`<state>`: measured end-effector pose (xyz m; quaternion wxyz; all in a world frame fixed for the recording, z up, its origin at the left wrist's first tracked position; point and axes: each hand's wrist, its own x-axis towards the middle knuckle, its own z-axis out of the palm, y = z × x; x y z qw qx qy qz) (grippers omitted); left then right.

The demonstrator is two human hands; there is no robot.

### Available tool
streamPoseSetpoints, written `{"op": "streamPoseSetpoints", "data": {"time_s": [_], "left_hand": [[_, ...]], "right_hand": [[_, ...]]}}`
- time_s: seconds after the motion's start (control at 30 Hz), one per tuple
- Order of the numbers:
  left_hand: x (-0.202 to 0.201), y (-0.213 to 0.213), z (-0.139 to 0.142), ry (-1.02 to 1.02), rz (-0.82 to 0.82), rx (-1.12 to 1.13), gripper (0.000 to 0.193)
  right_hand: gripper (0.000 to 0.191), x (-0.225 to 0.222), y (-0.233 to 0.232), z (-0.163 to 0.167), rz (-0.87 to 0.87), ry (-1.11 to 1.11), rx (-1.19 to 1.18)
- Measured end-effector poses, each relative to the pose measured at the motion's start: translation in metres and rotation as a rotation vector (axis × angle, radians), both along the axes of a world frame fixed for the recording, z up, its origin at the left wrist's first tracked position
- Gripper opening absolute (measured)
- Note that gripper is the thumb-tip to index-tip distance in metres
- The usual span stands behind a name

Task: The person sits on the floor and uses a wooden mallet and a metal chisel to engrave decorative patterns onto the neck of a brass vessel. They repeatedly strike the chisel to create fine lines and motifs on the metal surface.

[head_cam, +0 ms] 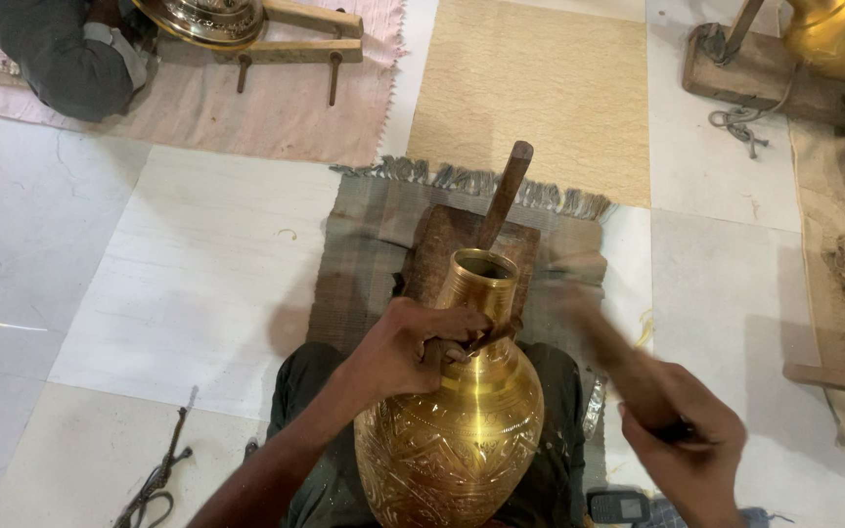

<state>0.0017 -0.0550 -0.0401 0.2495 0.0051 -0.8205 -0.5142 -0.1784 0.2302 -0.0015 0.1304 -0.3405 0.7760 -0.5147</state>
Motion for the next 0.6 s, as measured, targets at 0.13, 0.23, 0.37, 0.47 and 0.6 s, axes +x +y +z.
{"op": "streamPoseSetpoints", "data": {"time_s": [0.13, 0.23, 0.37, 0.47, 0.6], "left_hand": [[-0.002, -0.003, -0.002, 0.049, -0.023, -0.047, 0.056], [-0.003, -0.007, -0.001, -0.019, -0.079, -0.015, 0.051], [0.0, -0.006, -0.001, 0.047, -0.063, 0.035, 0.057], [0.001, -0.008, -0.003, 0.042, -0.07, 0.033, 0.052], [-0.005, -0.011, -0.007, 0.108, -0.125, -0.02, 0.047]], "right_hand": [[0.065, -0.001, -0.001, -0.001, -0.017, 0.308, 0.349], [0.07, -0.002, 0.001, -0.004, 0.089, 0.1, -0.254], [0.068, 0.0, 0.003, -0.006, 0.007, 0.167, 0.097], [0.069, 0.003, 0.001, -0.005, -0.013, 0.062, 0.004], [0.067, 0.005, -0.004, 0.0, -0.003, 0.167, 0.015]]}}
